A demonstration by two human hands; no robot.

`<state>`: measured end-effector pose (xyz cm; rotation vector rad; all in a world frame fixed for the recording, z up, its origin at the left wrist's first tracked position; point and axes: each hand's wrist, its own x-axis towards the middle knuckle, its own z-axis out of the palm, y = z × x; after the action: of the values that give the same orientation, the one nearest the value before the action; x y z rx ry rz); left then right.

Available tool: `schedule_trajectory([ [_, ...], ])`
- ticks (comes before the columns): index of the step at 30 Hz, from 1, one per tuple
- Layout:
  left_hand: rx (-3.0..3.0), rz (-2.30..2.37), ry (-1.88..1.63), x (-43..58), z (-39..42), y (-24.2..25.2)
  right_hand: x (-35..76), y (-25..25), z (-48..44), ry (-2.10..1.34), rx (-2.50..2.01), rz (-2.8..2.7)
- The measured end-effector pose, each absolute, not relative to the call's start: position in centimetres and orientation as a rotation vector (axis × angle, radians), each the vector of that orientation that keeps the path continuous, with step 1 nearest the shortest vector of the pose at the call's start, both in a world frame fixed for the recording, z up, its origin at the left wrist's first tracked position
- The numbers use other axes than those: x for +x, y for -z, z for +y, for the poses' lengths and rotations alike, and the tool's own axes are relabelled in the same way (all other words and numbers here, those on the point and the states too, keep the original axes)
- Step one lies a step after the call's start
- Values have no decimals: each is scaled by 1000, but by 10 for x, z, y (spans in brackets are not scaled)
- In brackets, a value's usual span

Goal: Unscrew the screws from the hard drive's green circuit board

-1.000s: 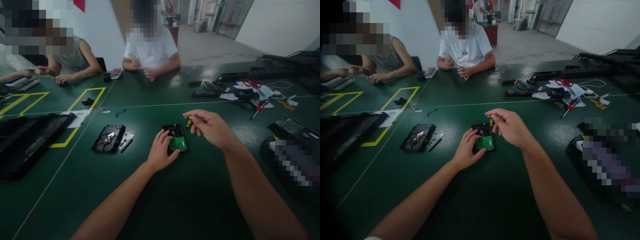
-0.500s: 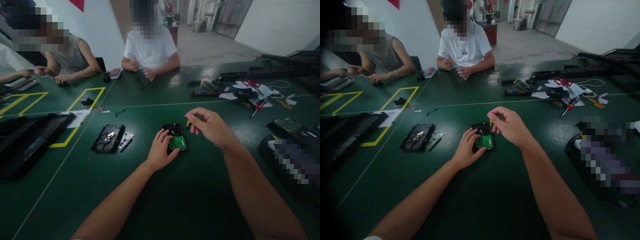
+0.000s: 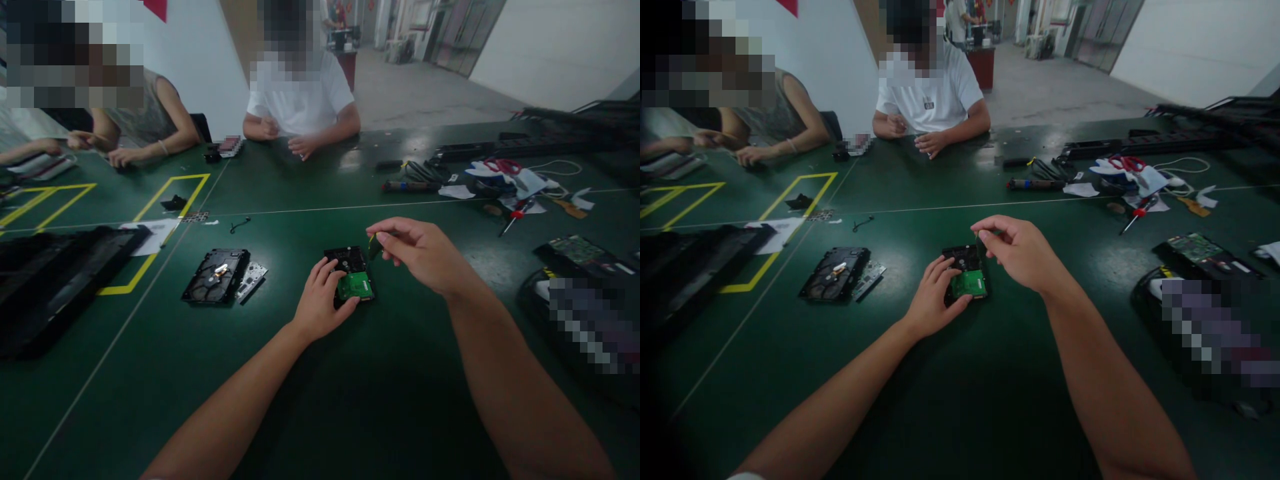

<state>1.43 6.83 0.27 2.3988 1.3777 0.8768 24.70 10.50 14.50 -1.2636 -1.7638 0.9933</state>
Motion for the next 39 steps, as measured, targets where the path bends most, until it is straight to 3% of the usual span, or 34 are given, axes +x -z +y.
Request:
schedule_trajectory([
  [28,2405,1370,-887,13,70,1,248,-147,104,-1089,-1194,-1789],
  [39,2409,1378,-865,14,69,-2,247,-130,108,-826,-1415,-1781],
])
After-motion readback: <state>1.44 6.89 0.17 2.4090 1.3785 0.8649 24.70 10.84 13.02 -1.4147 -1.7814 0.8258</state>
